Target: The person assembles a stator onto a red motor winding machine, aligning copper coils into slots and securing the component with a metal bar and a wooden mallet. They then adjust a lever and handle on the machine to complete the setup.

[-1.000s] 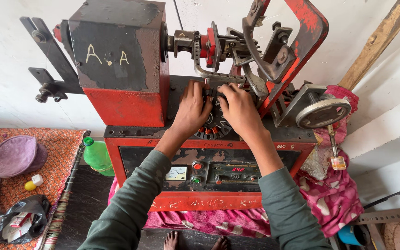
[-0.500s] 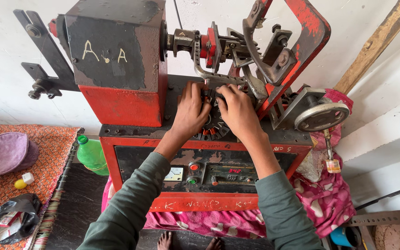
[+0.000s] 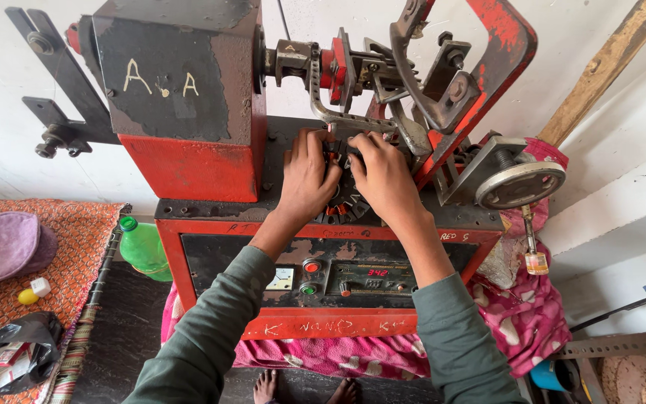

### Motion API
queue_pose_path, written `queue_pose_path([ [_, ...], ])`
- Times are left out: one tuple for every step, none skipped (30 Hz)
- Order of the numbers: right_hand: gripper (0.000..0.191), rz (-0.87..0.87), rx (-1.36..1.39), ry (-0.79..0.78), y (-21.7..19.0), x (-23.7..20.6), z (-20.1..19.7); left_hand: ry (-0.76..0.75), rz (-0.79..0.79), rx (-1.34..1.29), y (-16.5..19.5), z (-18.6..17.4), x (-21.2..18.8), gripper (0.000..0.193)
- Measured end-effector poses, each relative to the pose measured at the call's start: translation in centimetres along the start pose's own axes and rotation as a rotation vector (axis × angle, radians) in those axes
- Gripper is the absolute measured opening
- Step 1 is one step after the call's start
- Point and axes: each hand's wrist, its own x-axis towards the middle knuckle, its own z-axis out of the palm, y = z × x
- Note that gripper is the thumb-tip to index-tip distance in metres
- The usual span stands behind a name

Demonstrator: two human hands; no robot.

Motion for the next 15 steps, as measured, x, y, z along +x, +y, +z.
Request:
queue_pose_path([
  [0.02, 0.005, 0.003, 0.0, 0.0, 0.02, 0.0, 0.005, -0.002, -0.004, 0.04, 0.0, 0.01, 0.039],
  [0.02, -0.003, 0.001, 0.001, 0.02, 0.05, -0.01, 0.009, -0.004, -0.005, 0.07, -0.01, 0.02, 0.039],
  [0.02, -0.008, -0.001, 0.003, 0.03, 0.09, 0.01, 0.01, -0.004, -0.007, 0.08, -0.06, 0.04, 0.039],
  [0.021, -0.01, -0.002, 0.003, 0.04, 0.06, 0.04, 0.008, -0.006, -0.009, 0.09, -0.13, 0.02, 0.039],
  [0.02, -0.015, -0.005, 0.008, 0.05, 0.02, 0.09, 0.007, -0.004, -0.012, 0.08, -0.2, -0.01, 0.039],
  [0.02, -0.021, -0.01, 0.013, 0.06, 0.03, 0.14, 0.006, -0.001, -0.016, 0.06, -0.29, -0.01, 0.039],
  [0.02, -0.029, -0.015, 0.018, 0.08, 0.03, 0.18, 0.008, 0.001, -0.019, 0.05, -0.33, -0.04, 0.039],
  [0.02, -0.023, -0.015, 0.018, 0.09, 0.04, 0.21, 0.007, 0.004, -0.02, 0.03, -0.36, -0.04, 0.039],
  [0.02, -0.019, -0.015, 0.016, 0.1, 0.07, 0.23, 0.008, 0.004, -0.019, 0.03, -0.34, -0.06, 0.038],
  [0.02, -0.019, -0.014, 0.015, 0.1, 0.12, 0.24, 0.011, 0.005, -0.016, 0.0, -0.31, -0.04, 0.038],
  [0.02, -0.009, -0.01, 0.008, 0.1, 0.16, 0.23, 0.016, -0.014, -0.03, -0.01, -0.24, -0.02, 0.035],
  [0.02, 0.0, -0.006, 0.001, 0.11, 0.23, 0.21, 0.021, -0.032, -0.045, -0.04, -0.15, 0.03, 0.032],
  [0.02, 0.008, -0.003, -0.005, 0.11, 0.29, 0.18, 0.026, -0.05, -0.06, -0.06, -0.04, 0.06, 0.029],
  [0.02, 0.012, 0.001, -0.009, 0.09, 0.34, 0.18, 0.032, -0.043, -0.05, -0.12, 0.03, 0.1, 0.028],
  [0.02, 0.016, 0.004, -0.012, 0.08, 0.38, 0.17, 0.039, -0.035, -0.041, -0.16, 0.12, 0.13, 0.027],
])
